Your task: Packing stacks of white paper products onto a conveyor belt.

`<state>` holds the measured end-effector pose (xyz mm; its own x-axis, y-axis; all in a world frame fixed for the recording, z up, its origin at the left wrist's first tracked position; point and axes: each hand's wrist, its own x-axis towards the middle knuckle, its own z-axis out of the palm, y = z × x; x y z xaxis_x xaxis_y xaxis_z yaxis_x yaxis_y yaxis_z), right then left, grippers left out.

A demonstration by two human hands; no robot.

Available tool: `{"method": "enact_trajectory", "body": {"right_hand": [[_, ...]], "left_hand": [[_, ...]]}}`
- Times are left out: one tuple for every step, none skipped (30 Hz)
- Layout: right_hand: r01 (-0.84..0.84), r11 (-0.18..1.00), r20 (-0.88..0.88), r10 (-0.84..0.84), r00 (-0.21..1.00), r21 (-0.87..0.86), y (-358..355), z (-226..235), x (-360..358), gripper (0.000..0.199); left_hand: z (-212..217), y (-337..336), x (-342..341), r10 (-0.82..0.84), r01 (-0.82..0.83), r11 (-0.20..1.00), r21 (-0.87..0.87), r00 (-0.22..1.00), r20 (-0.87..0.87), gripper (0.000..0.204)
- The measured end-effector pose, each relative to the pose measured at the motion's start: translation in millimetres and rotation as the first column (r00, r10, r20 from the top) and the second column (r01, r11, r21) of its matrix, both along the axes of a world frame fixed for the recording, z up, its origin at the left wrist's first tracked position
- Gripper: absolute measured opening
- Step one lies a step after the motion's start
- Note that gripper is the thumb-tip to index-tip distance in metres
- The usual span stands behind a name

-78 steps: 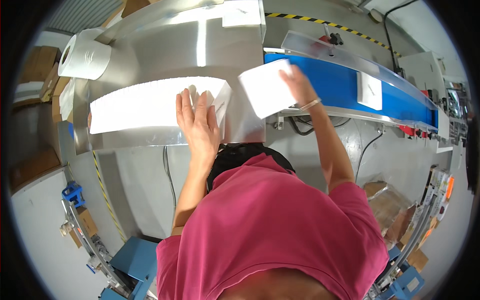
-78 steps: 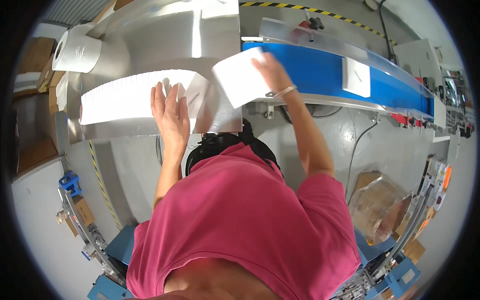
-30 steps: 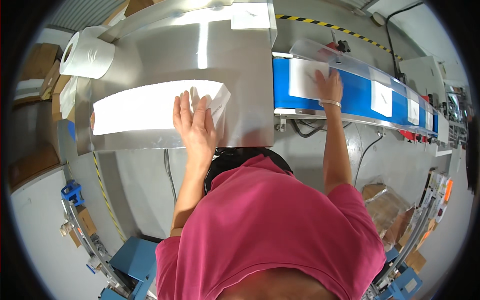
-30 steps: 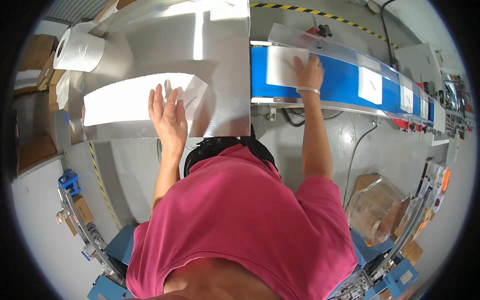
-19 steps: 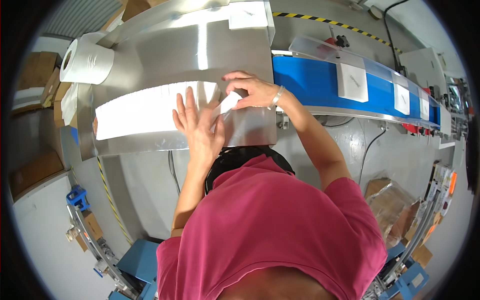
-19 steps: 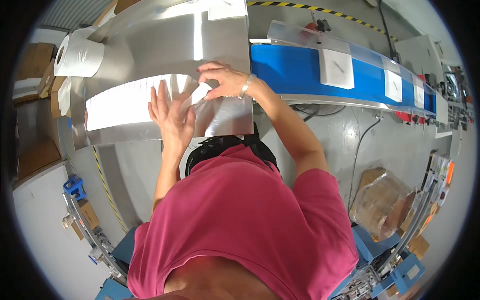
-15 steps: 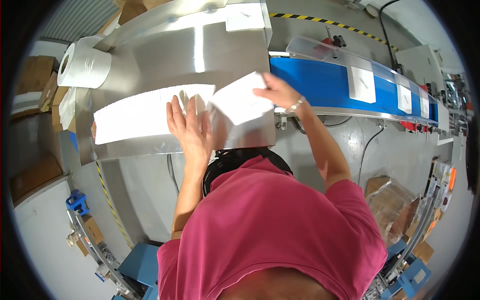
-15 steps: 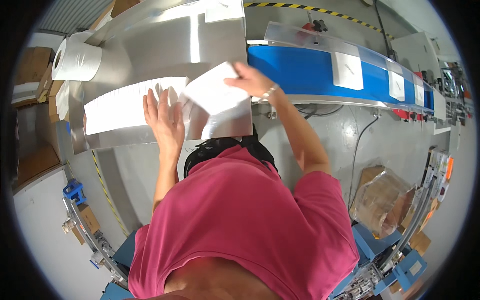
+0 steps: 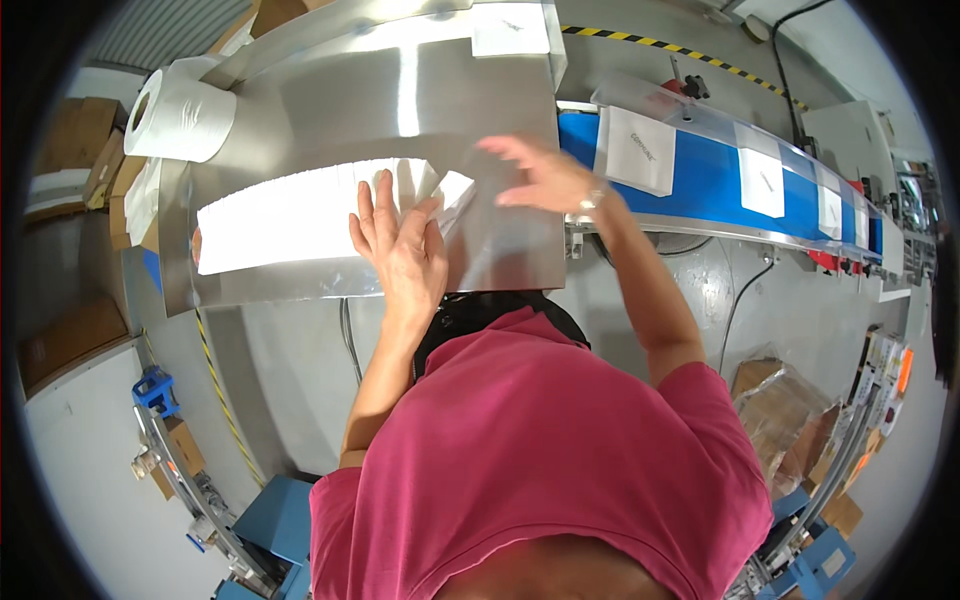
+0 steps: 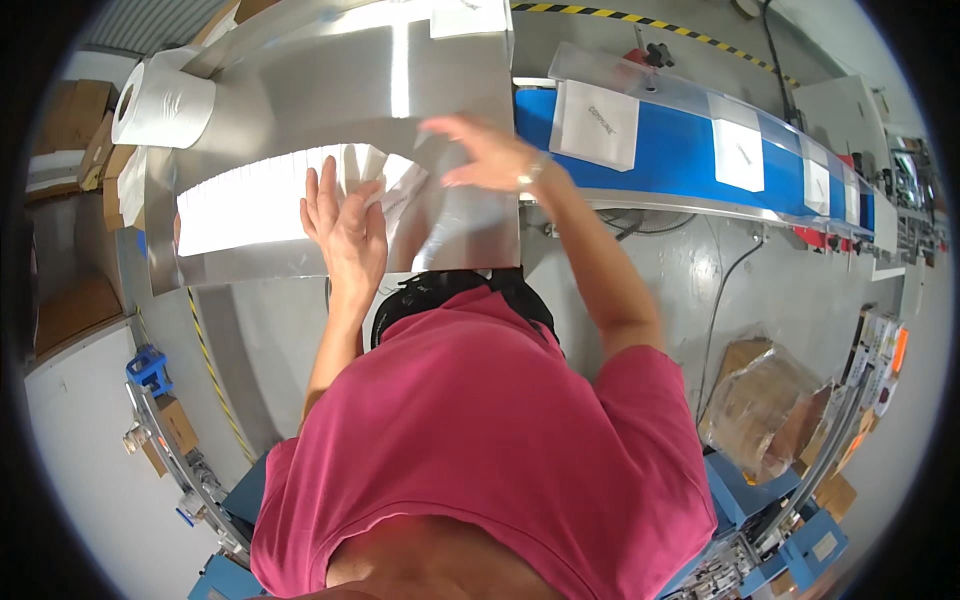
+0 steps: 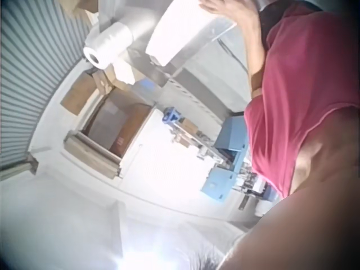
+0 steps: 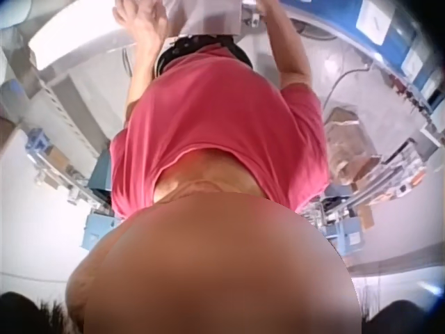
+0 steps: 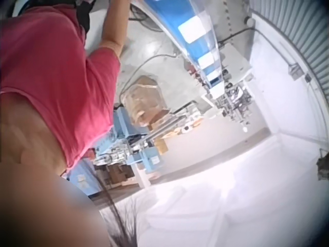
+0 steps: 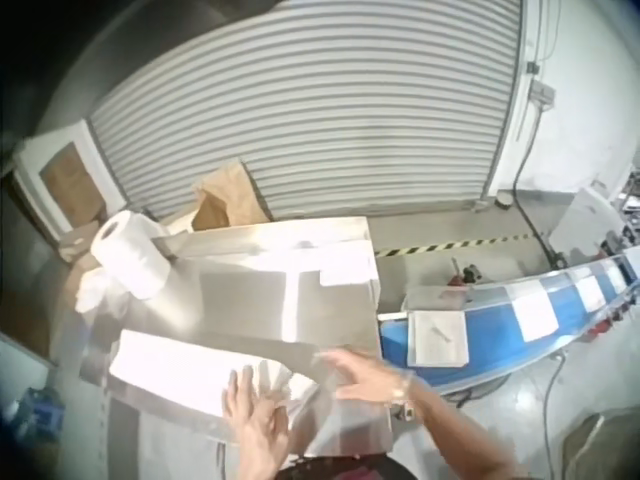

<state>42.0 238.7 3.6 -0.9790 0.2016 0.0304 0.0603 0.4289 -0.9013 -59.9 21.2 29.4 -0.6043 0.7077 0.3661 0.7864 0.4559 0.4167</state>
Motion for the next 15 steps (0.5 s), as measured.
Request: {"method": "enact_trajectory", "body": {"right_hand": [[-0.088, 0.994, 0.087, 0.094, 0.992, -0.065, -13, 7, -16, 0.055], [-0.151, 0.988, 0.056, 0.152, 0.987, -0.022, -16, -2, -26, 0.052], [-0.208, 0.978, 0.028, 0.207, 0.978, 0.023, -15, -22, -33, 0.050], [-0.166, 0.942, -0.077, 0.196, 0.978, 0.293, -17, -32, -37, 0.050], [-0.140, 0.983, -0.068, 0.149, 0.987, 0.116, -16, -38, -30, 0.050], [-0.116, 0.991, -0.054, 0.112, 0.992, -0.067, -20, -33, -26, 0.051], [-0.049, 0.964, 0.113, 0.080, 0.990, -0.262, -20, -37, -19, 0.048], [0.059, 0.938, 0.122, -0.018, 0.992, -0.341, -19, -39, -10, 0.042], [0.164, 0.894, 0.139, -0.116, 0.983, -0.417, -20, -36, 0, 0.037], [0.272, 0.873, 0.162, -0.224, 0.961, -0.406, -16, -47, 8, 0.034], [0.356, 0.865, 0.153, -0.321, 0.934, -0.353, -9, -58, 15, 0.033], [0.436, 0.848, 0.139, -0.413, 0.900, -0.302, -5, -59, 19, 0.032], [0.513, 0.816, 0.128, -0.498, 0.858, -0.265, -2, -59, 26, 0.031], [0.537, 0.813, 0.132, -0.521, 0.843, -0.226, 3, -57, 32, 0.033], [0.562, 0.805, 0.136, -0.546, 0.827, -0.187, 7, -55, 37, 0.034]], "left_hand": [[0, -1, 0, -0.022, 0.022, 0.999, -0.028, 1.000, 0.004, 0.031], [4, 0, 2, -0.038, 0.038, 0.999, -0.023, 0.999, 0.005, 0.031], [10, 2, 3, -0.044, 0.044, 0.999, -0.030, 0.999, 0.032, 0.032], [13, 2, 3, -0.043, 0.045, 0.998, -0.037, 0.997, 0.057, 0.034], [10, -1, 1, 0.005, -0.004, 1.000, -0.031, 0.999, 0.034, 0.042], [5, -5, -4, 0.042, -0.042, 0.999, -0.017, 0.999, 0.009, 0.045], [1, -9, -8, 0.077, -0.077, 0.997, -0.002, 0.997, -0.013, 0.048], [-3, -13, -13, 0.084, -0.084, 0.996, -0.012, 0.996, -0.032, 0.043], [-3, -15, -15, 0.080, -0.080, 0.997, -0.012, 0.997, -0.008, 0.040], [-3, -15, -15, 0.078, -0.078, 0.997, -0.010, 0.997, 0.014, 0.038], [1, -13, -13, 0.078, -0.078, 0.997, 0.005, 0.997, 0.008, 0.034], [0, -13, -13, 0.071, -0.071, 0.997, 0.007, 0.997, 0.010, 0.034], [-1, -13, -13, 0.070, -0.070, 0.998, -0.002, 0.998, -0.002, 0.034], [-2, -13, -14, 0.069, -0.069, 0.998, -0.011, 0.998, -0.014, 0.034], [-3, -13, -14, 0.061, -0.061, 0.998, -0.010, 0.998, -0.013, 0.034]]}}
